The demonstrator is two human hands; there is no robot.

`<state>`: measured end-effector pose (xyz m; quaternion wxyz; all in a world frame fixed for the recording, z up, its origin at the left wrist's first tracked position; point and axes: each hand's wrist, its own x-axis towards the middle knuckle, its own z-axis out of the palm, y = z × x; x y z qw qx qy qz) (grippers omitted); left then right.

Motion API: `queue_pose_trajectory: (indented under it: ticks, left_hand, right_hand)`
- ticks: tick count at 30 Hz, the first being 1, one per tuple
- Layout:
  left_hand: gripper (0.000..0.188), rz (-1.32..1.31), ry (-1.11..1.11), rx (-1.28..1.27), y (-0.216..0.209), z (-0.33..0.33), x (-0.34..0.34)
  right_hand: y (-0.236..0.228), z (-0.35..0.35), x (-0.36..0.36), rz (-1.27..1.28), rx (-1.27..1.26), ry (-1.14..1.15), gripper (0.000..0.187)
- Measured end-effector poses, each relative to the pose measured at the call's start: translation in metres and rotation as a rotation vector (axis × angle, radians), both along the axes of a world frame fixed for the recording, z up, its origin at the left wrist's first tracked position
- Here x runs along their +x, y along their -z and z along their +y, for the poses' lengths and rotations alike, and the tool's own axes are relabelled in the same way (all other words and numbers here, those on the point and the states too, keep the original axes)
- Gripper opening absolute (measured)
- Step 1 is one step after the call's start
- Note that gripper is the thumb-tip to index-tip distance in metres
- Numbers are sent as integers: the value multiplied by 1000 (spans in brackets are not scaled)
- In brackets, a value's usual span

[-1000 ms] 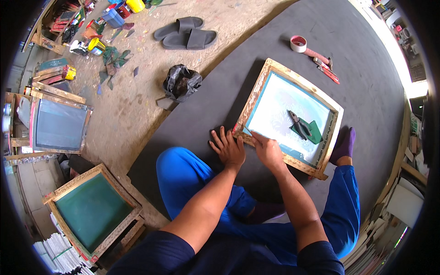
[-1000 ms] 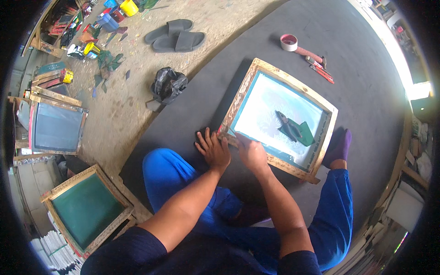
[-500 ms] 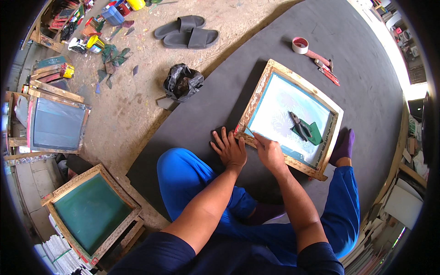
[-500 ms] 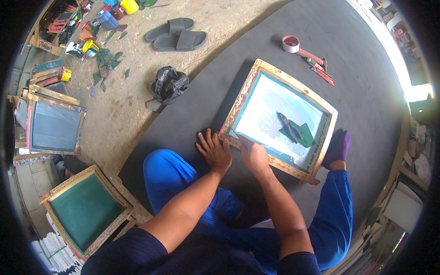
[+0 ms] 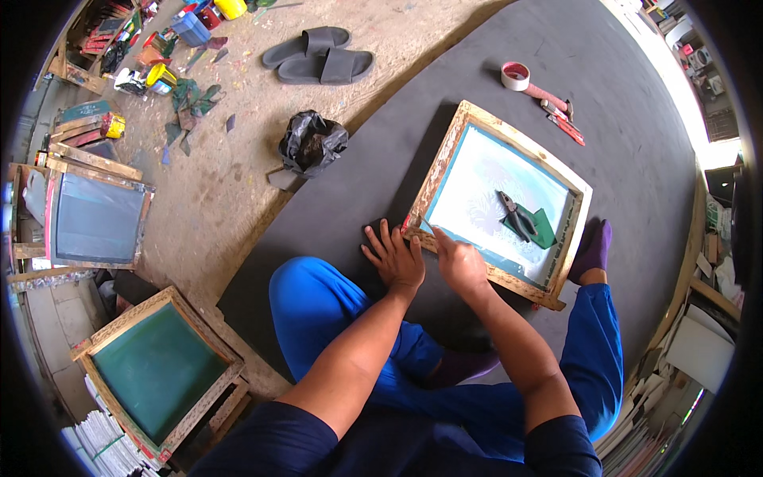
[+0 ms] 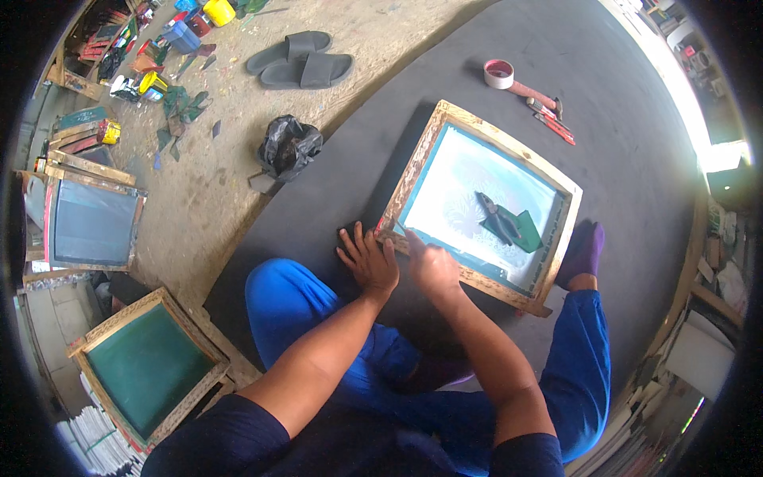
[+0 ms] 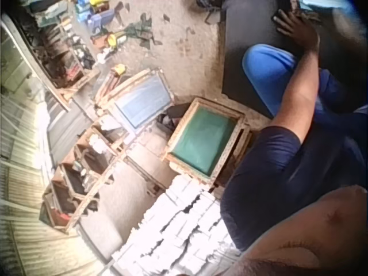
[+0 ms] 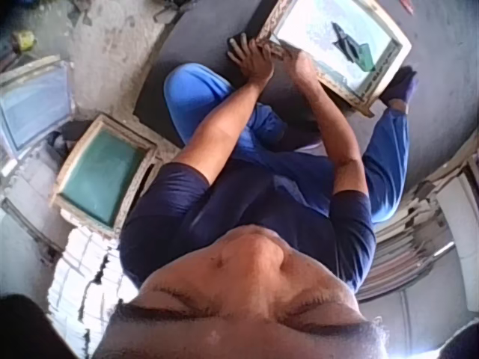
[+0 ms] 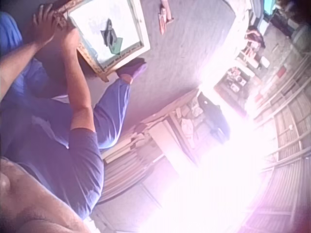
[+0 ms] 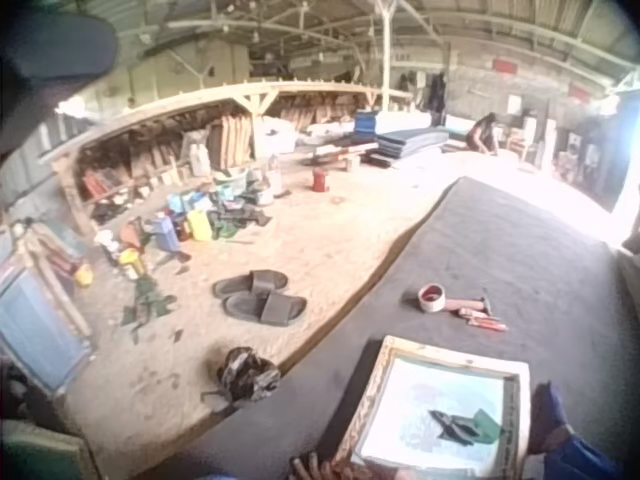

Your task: The person sits on the floor and uses a small metal tool to scrape or adjust the edge of a wooden screen printing frame. The person repeatedly works along the frame's perimeter, occasionally pausing to reposition the tool.

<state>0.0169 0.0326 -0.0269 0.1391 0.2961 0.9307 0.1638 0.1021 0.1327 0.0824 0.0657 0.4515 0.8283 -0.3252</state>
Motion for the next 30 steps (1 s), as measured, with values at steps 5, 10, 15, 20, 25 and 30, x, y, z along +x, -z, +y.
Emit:
queue_pose_trajectory:
  ticks: [5,10,15,20,25,30]
  left_hand:
    - [57,-13,12,-14,-7,3,-1]
    - [55,-22,-2,79,-7,0,0]
    - [54,1,-1,91,-5,2,1]
    - [55,12,-12,92,-4,1,2]
    - [56,-5,2,68,-6,2,0]
    - [56,8,5,53,-4,2,0]
  right_hand:
    - [48,14,20,354,-155,120,38]
    - [59,8,23,430,-343,255,35]
    - [28,17,18,399,-366,268,33]
    - [7,21,9,382,-141,185,30]
    - [20,25,7,346,-101,154,29]
    - [21,23,4,369,-28,122,28]
